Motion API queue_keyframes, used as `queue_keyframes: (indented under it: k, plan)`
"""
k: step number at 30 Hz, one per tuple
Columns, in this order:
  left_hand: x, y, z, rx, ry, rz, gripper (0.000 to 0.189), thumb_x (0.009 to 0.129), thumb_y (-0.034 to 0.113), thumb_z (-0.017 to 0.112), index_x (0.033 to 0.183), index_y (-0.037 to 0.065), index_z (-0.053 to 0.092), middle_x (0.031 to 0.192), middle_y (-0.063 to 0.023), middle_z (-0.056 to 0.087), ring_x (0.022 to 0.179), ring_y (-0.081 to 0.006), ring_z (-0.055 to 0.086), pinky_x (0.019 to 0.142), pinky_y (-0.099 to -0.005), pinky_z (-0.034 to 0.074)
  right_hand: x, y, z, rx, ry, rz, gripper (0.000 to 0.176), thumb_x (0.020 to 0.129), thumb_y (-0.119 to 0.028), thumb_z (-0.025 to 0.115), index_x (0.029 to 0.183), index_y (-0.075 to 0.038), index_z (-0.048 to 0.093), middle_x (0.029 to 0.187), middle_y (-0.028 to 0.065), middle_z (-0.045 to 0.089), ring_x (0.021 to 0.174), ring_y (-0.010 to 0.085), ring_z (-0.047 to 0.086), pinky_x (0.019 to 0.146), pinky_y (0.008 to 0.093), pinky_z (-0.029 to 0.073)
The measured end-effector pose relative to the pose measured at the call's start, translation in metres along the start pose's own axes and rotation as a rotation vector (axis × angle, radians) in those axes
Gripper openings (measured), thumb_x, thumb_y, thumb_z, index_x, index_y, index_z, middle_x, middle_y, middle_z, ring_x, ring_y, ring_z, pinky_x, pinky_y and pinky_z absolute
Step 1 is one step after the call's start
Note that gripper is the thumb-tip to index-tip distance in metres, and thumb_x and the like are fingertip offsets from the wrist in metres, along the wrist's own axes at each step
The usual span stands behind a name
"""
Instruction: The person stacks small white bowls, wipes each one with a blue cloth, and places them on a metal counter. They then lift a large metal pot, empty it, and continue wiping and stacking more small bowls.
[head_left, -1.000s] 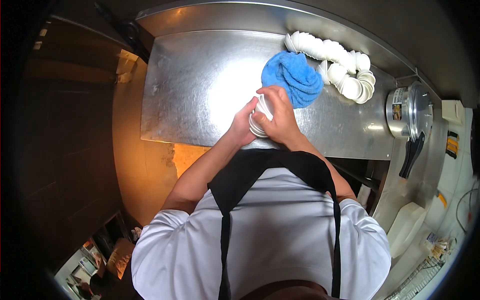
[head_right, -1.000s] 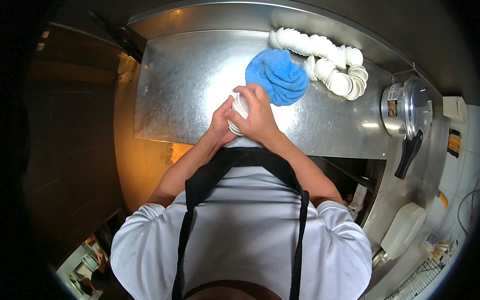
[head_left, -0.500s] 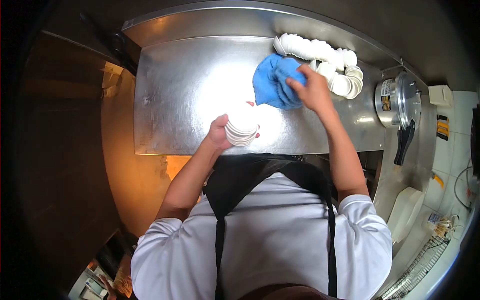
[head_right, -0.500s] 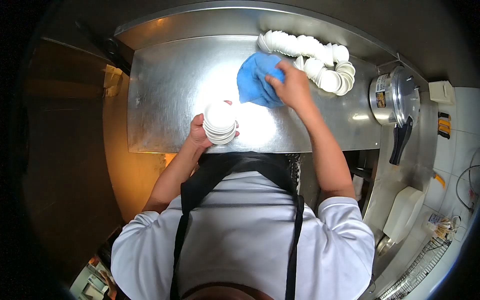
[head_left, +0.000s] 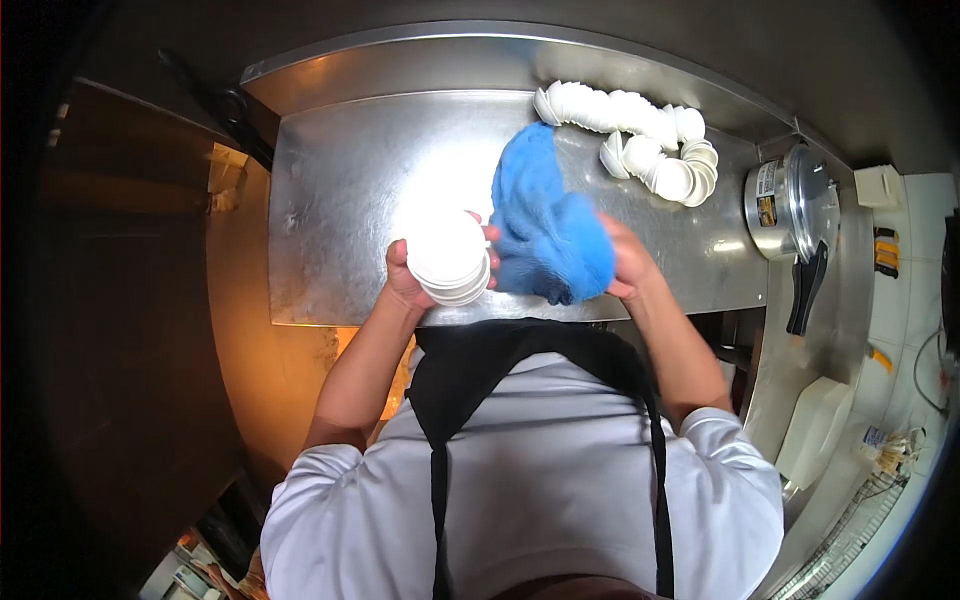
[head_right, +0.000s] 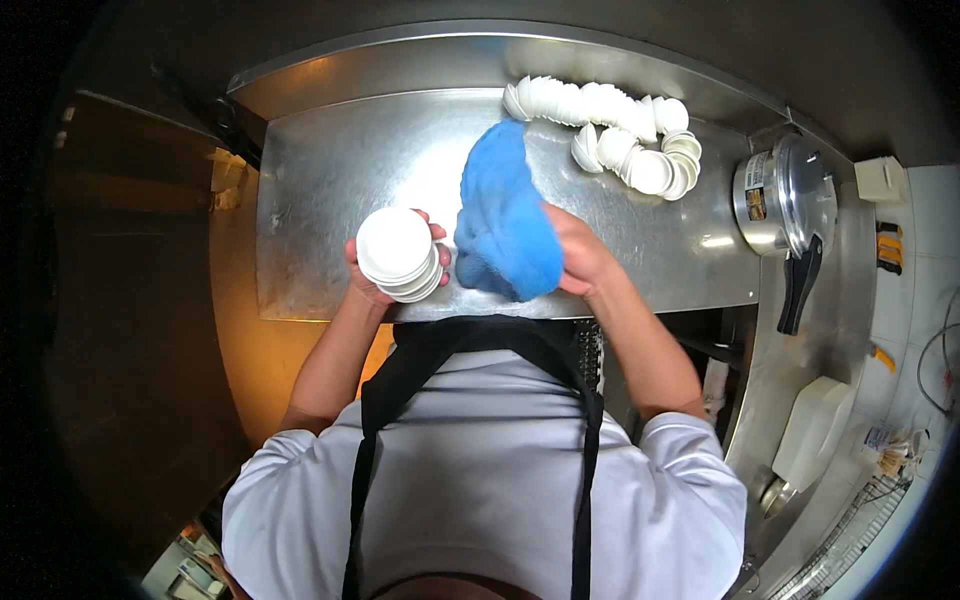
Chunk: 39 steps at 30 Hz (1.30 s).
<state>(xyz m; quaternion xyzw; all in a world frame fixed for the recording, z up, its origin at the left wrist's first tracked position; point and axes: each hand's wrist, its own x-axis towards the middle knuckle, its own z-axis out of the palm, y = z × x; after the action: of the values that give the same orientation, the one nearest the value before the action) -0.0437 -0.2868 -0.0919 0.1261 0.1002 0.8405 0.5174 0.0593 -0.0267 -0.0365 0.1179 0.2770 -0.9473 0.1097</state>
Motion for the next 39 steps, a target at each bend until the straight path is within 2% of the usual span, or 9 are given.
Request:
queue_keyframes:
  k: [3, 9, 11, 14, 16, 19, 32, 35, 39]
  plan:
    - [-0.016, -0.005, -0.001, -0.034, 0.033, 0.034, 0.096, 0.063, 0.06, 0.08, 0.133, 0.003, 0.044, 0.117, -0.0225, 0.055, 0.109, -0.0416, 0.054, 0.088, -0.0576, 0.052, 0.008, 0.001, -0.006, -0.267, -0.017, -0.089, 0.043, 0.095, -0.025, 0.054, 0.132, -0.003, 0.048, 0.128, 0.0135, 0.056, 0.115, 0.0229, 0.057, 0.1, 0.039, 0.048]
    - [-0.023, -0.001, -0.008, 0.071, 0.184, -0.007, 0.082, 0.078, 0.06, 0.066, 0.134, 0.004, 0.046, 0.122, -0.0228, 0.058, 0.108, -0.0415, 0.06, 0.089, -0.0594, 0.051, 0.033, 0.02, -0.032, 0.011, -0.107, 0.02, 0.048, 0.093, -0.029, 0.059, 0.133, -0.005, 0.049, 0.127, 0.0123, 0.059, 0.113, 0.027, 0.059, 0.097, 0.0409, 0.05]
    - [-0.014, 0.003, -0.009, 0.052, 0.319, -0.08, 0.069, 0.084, 0.052, 0.06, 0.131, 0.003, 0.049, 0.119, -0.0212, 0.061, 0.103, -0.0379, 0.063, 0.085, -0.0575, 0.054, 0.058, 0.04, -0.039, -1.246, -0.245, -0.478, 0.041, 0.09, -0.024, 0.062, 0.126, -0.005, 0.055, 0.12, 0.0129, 0.061, 0.111, 0.0278, 0.059, 0.097, 0.0388, 0.047]
    - [0.015, 0.007, -0.008, 0.078, 0.398, -0.177, 0.058, 0.091, 0.046, 0.054, 0.128, 0.002, 0.052, 0.115, -0.0189, 0.065, 0.096, -0.0322, 0.068, 0.077, -0.0532, 0.059, 0.082, 0.057, -0.021, -1.687, -0.217, -0.607, 0.036, 0.084, -0.023, 0.066, 0.116, -0.006, 0.062, 0.114, 0.0146, 0.063, 0.108, 0.0305, 0.058, 0.097, 0.0388, 0.045]
    - [0.018, 0.01, 0.0, 0.047, 0.405, -0.164, 0.055, 0.092, 0.045, 0.055, 0.125, 0.001, 0.054, 0.11, -0.018, 0.067, 0.091, -0.0299, 0.07, 0.074, -0.0499, 0.061, 0.092, 0.067, -0.012, -1.531, -0.006, -0.574, 0.035, 0.083, -0.022, 0.068, 0.114, -0.006, 0.063, 0.112, 0.0144, 0.063, 0.103, 0.0295, 0.06, 0.094, 0.0387, 0.046]
    - [0.016, 0.015, -0.001, -0.001, 0.389, -0.141, 0.054, 0.091, 0.045, 0.056, 0.124, 0.002, 0.055, 0.109, -0.0182, 0.067, 0.09, -0.03, 0.07, 0.074, -0.0512, 0.06, 0.107, 0.064, -0.023, -1.675, 0.006, -0.764, 0.033, 0.081, -0.019, 0.07, 0.112, -0.007, 0.064, 0.108, 0.0134, 0.064, 0.098, 0.0291, 0.062, 0.089, 0.0383, 0.049]
    - [0.005, 0.04, -0.028, -0.135, 0.344, -0.289, 0.058, 0.089, 0.051, 0.055, 0.128, 0.008, 0.055, 0.114, -0.0201, 0.065, 0.098, -0.036, 0.067, 0.077, -0.0577, 0.057, 0.111, 0.084, 0.025, -1.518, 0.032, -0.751, 0.033, 0.083, -0.016, 0.068, 0.115, -0.007, 0.063, 0.11, 0.0136, 0.065, 0.101, 0.0282, 0.062, 0.09, 0.0374, 0.049]
    - [0.004, 0.039, -0.03, -0.068, 0.302, -0.304, 0.062, 0.089, 0.052, 0.052, 0.13, 0.006, 0.053, 0.116, -0.0208, 0.063, 0.099, -0.0361, 0.066, 0.08, -0.0578, 0.056, 0.115, 0.064, 0.025, -1.988, 0.105, -0.479, 0.035, 0.085, -0.018, 0.067, 0.117, -0.007, 0.061, 0.112, 0.0136, 0.064, 0.101, 0.0279, 0.062, 0.091, 0.037, 0.048]
    - [-0.014, 0.034, -0.021, -0.03, 0.173, -0.263, 0.084, 0.084, 0.06, 0.053, 0.134, -0.007, 0.044, 0.12, -0.0227, 0.06, 0.101, -0.0388, 0.065, 0.082, -0.0604, 0.054, 0.072, -0.009, -0.021, -1.655, 0.615, -0.496, 0.043, 0.088, -0.03, 0.062, 0.124, -0.007, 0.057, 0.121, 0.0145, 0.06, 0.108, 0.0305, 0.059, 0.096, 0.0446, 0.047]
